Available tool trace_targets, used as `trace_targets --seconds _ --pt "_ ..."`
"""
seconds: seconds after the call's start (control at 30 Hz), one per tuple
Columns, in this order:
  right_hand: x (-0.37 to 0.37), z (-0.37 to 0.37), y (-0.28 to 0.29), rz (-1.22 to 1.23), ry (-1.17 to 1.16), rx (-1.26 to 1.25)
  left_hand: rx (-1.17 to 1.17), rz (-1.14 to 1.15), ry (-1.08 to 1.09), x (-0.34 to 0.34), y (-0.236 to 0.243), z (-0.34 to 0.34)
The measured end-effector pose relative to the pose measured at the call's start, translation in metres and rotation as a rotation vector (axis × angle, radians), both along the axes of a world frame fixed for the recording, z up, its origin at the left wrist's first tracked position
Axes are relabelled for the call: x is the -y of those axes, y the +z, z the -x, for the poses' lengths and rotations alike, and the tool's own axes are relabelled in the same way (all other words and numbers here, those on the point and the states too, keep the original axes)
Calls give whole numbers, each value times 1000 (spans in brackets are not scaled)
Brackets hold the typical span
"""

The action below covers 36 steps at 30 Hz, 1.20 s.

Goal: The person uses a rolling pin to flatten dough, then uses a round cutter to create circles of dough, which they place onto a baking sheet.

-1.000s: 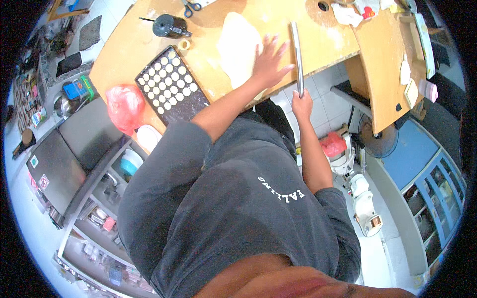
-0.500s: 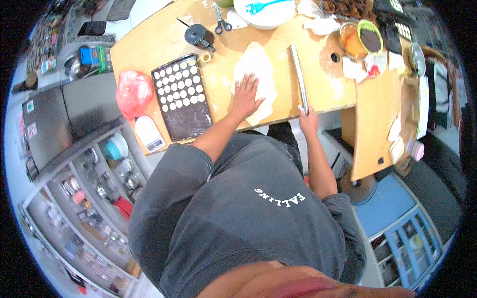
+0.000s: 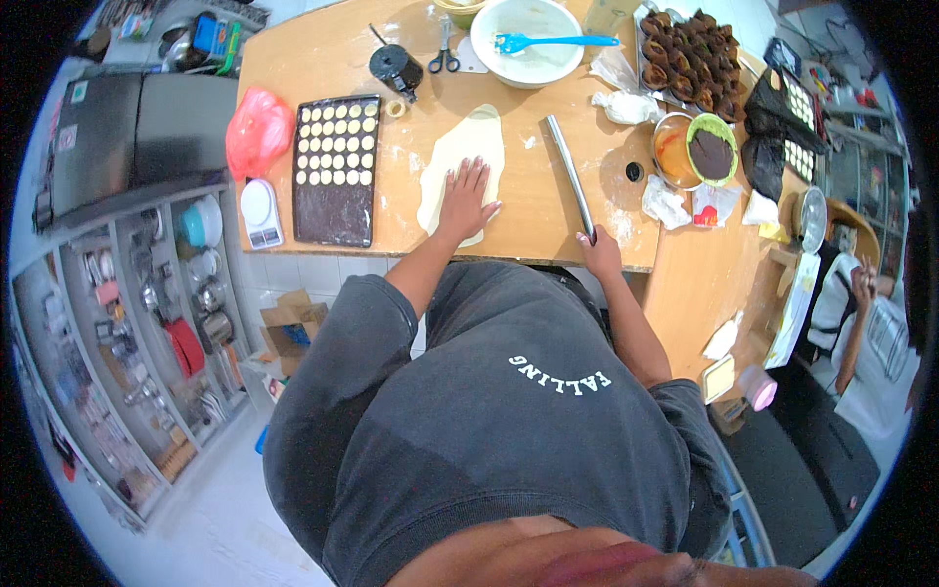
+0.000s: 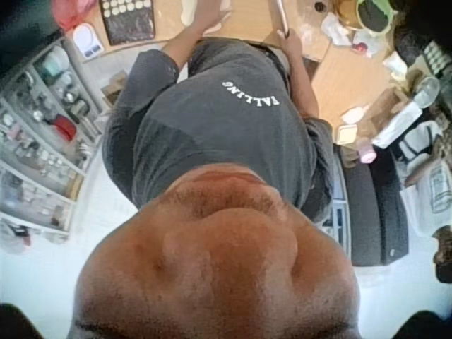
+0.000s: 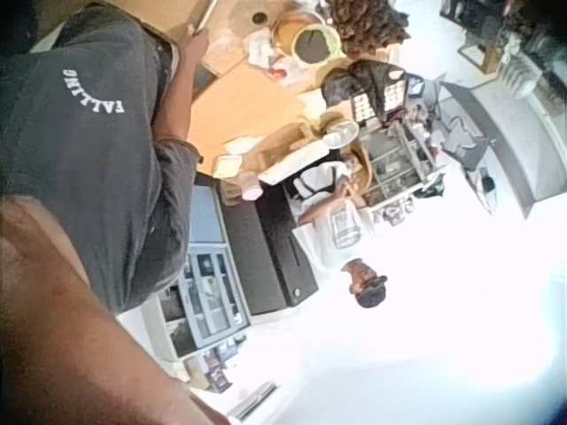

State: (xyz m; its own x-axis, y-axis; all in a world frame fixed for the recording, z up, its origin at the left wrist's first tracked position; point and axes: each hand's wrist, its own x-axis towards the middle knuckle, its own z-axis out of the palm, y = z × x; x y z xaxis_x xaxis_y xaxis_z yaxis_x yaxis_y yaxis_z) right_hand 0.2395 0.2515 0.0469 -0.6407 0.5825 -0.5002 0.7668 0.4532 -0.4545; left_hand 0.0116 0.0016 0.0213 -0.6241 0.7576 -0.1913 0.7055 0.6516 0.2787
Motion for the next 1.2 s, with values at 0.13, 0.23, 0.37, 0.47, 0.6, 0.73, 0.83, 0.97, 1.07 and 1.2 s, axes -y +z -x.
trace_targets --seconds 0.13,0.23,0.37,0.47,0.6,0.73,0.83,0.97,1.07,1.2 --pt "-28 16 -6 34 192 25 10 32 104 18 6 -36" --pt "-38 31 -8 34 265 55 2 26 174 30 1 -56" --pt "-41 46 -7 28 293 86 83 -47 228 45 3 -62" --pt "-38 49 -7 -23 300 125 127 -17 247 59 18 -61" --pt "-19 68 17 -72 251 121 133 36 253 91 23 -72" --pt "-10 83 -12 -139 236 -57 131 57 219 113 32 -83" --pt "-2 94 -33 -250 153 -54 137 54 185 129 37 -85" --pt "21 86 -17 -256 91 -65 126 27 113 161 31 -83" --pt "57 66 3 -185 74 -52 172 -78 10 184 26 -64" --pt "118 44 16 -103 96 -48 296 -161 73 196 31 -38"
